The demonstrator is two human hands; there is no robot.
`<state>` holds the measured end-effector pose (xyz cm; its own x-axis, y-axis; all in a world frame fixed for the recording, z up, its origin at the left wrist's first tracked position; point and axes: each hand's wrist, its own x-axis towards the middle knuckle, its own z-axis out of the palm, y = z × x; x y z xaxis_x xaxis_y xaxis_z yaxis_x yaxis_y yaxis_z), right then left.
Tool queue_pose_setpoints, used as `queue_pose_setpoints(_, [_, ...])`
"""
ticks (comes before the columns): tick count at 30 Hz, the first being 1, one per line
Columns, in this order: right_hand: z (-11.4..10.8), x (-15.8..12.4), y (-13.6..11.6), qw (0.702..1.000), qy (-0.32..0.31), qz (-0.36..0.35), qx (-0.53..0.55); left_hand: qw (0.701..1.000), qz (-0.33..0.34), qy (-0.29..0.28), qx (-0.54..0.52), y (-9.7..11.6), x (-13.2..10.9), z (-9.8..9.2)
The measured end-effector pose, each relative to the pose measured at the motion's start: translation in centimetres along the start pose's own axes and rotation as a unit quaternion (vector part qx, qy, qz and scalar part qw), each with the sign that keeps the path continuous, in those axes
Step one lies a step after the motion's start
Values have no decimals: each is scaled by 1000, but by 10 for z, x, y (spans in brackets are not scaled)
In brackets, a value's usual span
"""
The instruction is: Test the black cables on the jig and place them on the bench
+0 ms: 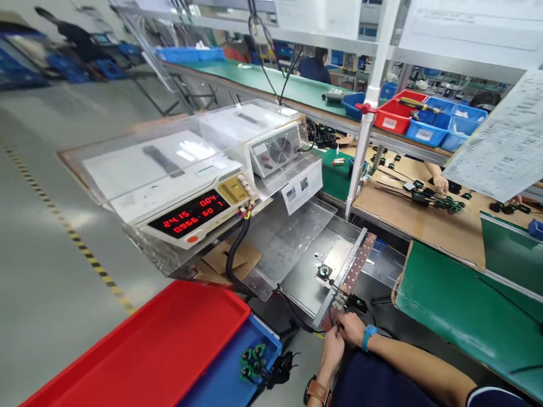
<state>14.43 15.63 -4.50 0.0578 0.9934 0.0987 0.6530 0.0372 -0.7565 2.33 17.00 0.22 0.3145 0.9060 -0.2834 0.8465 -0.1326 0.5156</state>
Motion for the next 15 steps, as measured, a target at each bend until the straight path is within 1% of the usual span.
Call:
queue_pose_setpoints(7, [2,5,-7,1000,-13,9,-20,1000,-1,-1,4,-3,6,-7])
queue_pose_setpoints(11, [0,9,-10,999,-24,-3,-28,1000,6,-1,-12,-3,4,-9])
queue_pose_setpoints(15, [0,13,-10,999,-25,-19,-35,999,0,2,-46,-8,3,-8])
